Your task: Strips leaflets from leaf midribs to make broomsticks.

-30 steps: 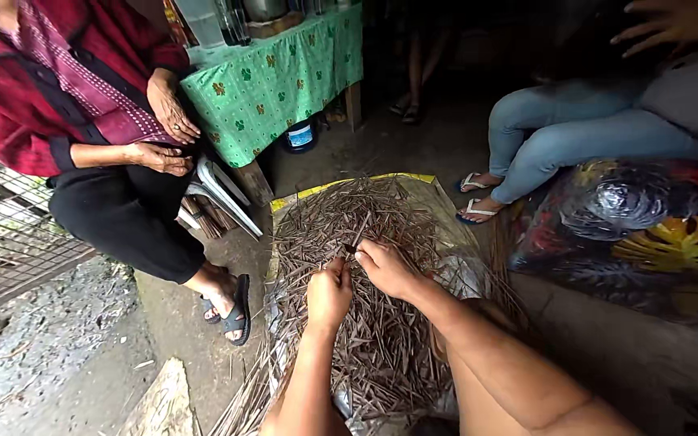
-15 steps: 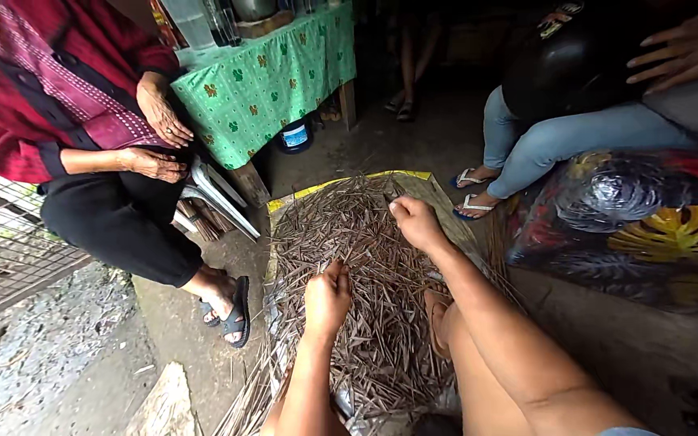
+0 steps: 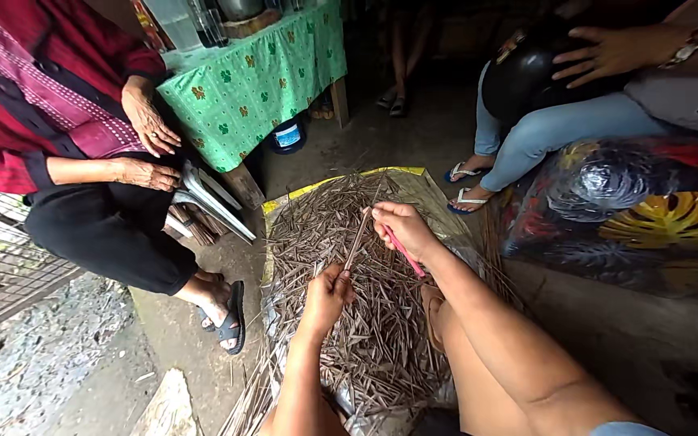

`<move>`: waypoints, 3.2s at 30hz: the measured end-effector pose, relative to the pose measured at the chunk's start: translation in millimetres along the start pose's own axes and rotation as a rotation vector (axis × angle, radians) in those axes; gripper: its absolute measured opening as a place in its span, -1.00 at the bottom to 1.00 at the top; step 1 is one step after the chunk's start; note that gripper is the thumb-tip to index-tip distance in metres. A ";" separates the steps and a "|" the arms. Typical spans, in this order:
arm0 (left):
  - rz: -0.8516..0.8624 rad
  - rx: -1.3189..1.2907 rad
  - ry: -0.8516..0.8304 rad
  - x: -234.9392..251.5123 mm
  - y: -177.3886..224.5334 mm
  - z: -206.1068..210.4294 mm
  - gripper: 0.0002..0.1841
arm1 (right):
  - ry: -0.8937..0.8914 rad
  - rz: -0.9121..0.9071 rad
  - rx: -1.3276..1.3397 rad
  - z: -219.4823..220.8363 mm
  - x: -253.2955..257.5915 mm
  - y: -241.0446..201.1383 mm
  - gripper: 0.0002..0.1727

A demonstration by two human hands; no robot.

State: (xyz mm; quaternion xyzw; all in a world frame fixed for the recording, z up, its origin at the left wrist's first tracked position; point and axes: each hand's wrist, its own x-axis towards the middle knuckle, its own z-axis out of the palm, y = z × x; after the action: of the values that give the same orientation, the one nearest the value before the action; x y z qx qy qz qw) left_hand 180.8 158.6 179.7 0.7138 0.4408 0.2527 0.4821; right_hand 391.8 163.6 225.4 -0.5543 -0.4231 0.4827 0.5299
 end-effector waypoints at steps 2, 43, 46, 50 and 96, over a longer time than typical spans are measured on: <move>0.072 0.187 0.111 1.2 -5.0 3.2 -0.69 | -0.022 -0.060 -0.274 2.5 -5.6 -1.1 -0.69; 0.180 0.837 0.536 -18.1 32.0 11.4 -0.67 | 0.292 -0.287 -0.836 -12.6 2.5 -5.2 -0.59; 0.146 0.817 0.530 -20.6 32.8 6.4 -0.68 | 0.367 -0.201 -0.742 -25.3 8.8 -10.7 -0.56; 0.091 0.822 0.509 -17.4 36.0 4.6 -0.68 | 0.178 -0.297 -0.647 1.6 -11.4 -7.9 -0.62; 0.095 0.226 0.234 -8.1 6.4 -20.5 -0.65 | -0.061 -0.407 -0.562 19.2 -17.9 10.6 -0.70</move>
State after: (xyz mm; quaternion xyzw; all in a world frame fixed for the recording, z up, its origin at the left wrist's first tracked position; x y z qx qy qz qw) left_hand 163.3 160.2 194.4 0.7493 0.4850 0.3054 0.3317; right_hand 369.3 148.7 217.0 -0.5681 -0.6572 0.2480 0.4289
